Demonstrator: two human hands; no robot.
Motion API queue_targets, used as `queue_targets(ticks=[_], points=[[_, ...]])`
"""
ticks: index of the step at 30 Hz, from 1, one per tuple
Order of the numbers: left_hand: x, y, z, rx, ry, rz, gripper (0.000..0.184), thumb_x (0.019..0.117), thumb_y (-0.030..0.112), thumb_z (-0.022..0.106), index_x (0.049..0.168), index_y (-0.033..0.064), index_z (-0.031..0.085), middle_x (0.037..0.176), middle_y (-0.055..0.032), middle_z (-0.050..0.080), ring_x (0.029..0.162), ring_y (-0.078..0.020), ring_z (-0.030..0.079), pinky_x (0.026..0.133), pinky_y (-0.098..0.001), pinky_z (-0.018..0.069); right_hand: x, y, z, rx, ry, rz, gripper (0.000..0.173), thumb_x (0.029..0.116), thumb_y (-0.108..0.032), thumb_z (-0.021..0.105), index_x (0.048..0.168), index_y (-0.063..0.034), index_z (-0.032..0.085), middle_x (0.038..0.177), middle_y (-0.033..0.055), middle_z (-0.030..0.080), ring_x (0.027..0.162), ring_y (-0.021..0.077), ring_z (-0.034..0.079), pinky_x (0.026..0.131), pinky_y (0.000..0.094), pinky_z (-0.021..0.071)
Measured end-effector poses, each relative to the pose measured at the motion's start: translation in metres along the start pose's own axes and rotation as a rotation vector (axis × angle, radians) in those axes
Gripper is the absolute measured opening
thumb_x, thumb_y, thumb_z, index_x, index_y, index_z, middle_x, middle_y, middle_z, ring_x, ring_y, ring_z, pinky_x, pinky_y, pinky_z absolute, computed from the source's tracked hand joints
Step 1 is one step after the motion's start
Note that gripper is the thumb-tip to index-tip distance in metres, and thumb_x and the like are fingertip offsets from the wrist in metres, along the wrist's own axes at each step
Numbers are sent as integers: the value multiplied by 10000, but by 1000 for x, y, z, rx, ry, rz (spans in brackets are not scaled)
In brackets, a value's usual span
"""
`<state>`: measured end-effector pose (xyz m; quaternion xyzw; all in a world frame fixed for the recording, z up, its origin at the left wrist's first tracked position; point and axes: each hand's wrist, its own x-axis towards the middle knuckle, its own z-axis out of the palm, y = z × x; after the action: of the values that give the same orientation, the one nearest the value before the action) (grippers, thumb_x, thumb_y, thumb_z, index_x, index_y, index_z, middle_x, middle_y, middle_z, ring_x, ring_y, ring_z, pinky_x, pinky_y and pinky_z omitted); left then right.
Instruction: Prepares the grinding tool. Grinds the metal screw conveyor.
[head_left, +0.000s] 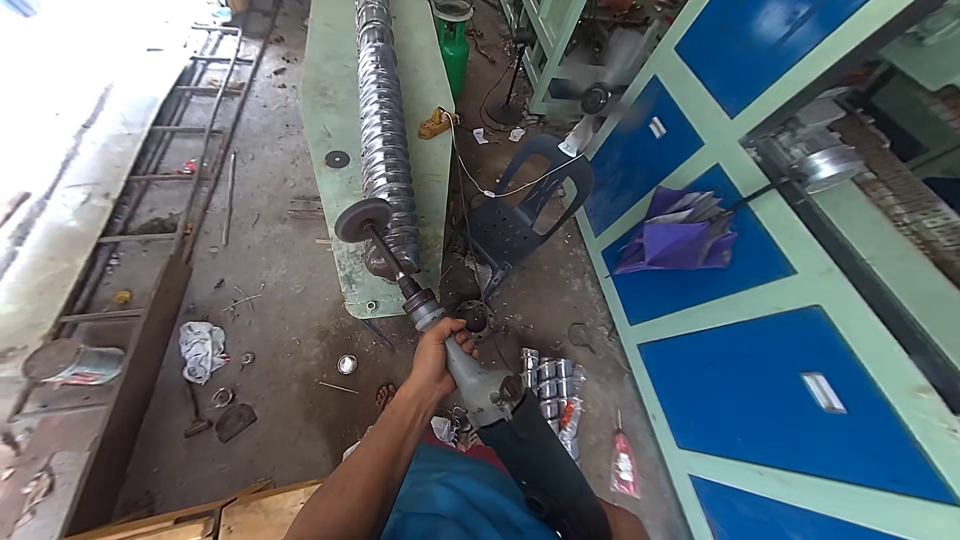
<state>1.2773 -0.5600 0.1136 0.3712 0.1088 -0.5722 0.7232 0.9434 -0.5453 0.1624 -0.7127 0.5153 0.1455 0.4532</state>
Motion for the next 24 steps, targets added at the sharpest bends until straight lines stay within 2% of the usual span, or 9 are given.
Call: queue_targets(ticks=[13,24], points=[[20,-15,28,70,22,-16,147,994,81,513,850,98,531,598,-6,485,505,-136,531,562,-318,551,12,22,-4,83,-1,23,362,851,-322,782,972,12,713,844,160,717,793,285,708,773,541,562],[39,-25,40,147,82,-27,67,976,77,547,909,81,538,635,-21,501,517,-145,537,549,-323,550,27,37,-3,257,-37,22,306,844,-297,795,937,-18,707,740,88,688,621,188,665,635,432,581]])
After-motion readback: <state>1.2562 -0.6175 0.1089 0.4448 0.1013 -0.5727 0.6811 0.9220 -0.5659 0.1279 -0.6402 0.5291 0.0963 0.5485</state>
